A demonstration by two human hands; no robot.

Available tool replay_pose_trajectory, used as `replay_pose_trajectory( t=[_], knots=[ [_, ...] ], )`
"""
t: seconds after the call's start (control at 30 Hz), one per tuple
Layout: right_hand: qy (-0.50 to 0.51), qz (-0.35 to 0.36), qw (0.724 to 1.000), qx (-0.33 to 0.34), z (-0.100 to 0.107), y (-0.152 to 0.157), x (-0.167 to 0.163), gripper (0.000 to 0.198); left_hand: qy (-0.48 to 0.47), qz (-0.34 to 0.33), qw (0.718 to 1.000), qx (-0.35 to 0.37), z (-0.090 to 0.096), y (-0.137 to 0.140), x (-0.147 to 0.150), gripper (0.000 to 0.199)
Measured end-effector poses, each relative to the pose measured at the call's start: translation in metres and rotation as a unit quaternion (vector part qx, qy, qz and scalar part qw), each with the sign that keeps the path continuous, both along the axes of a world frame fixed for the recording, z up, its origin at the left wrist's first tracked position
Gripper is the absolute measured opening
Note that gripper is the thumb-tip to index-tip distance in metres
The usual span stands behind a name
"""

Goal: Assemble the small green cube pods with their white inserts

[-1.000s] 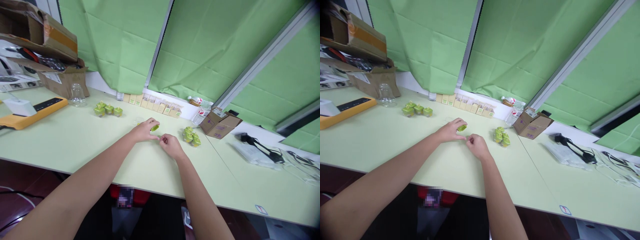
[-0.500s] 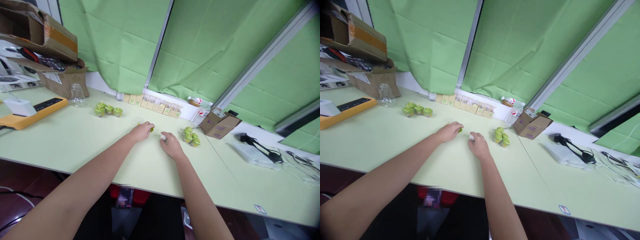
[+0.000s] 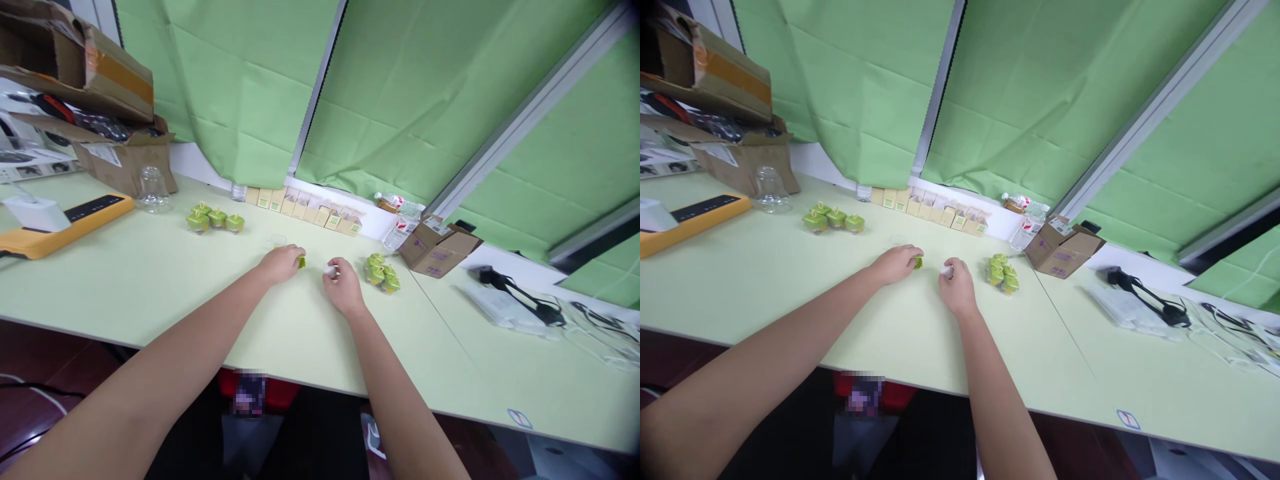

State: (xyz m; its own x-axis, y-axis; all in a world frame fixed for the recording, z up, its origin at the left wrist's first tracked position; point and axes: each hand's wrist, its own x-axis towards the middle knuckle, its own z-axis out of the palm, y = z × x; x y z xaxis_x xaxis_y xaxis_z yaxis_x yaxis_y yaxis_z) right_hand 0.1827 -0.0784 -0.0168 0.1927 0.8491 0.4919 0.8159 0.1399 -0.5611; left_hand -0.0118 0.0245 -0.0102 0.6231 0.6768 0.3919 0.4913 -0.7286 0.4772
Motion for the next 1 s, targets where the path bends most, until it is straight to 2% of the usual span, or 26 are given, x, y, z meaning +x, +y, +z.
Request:
replay_pose_trajectory(
  t=[0.17, 0.37, 0.5, 0.63, 0.87, 1.0],
  knots=[
    [-0.080, 0.035, 0.996, -0.010, 0.000, -0.002, 0.000, 0.035, -0.042, -0.014, 0.999, -0.012, 0.002, -0.003, 0.002, 0.034],
    [-0.100, 0.019, 0.989, 0.104, 0.008, -0.007, -0.017, 0.019, -0.162, -0.028, 0.984, -0.063, 0.008, -0.014, 0.018, 0.033],
    [-0.078, 0.028, 0.991, 0.103, 0.012, -0.009, -0.025, 0.016, -0.200, -0.035, 0.972, -0.117, 0.010, -0.022, 0.026, 0.034],
    [-0.027, 0.034, 0.992, 0.119, 0.014, -0.009, -0.027, 0.019, -0.214, -0.030, 0.968, -0.125, 0.009, -0.022, 0.028, 0.034],
    [-0.049, 0.035, 0.993, 0.099, 0.011, -0.006, -0.024, 0.029, -0.225, -0.109, 0.937, -0.243, 0.011, -0.030, 0.030, 0.043],
    [0.007, 0.028, 0.996, 0.086, 0.011, -0.004, -0.020, 0.024, -0.215, -0.146, 0.948, -0.183, 0.010, -0.035, 0.029, 0.060]
  ],
)
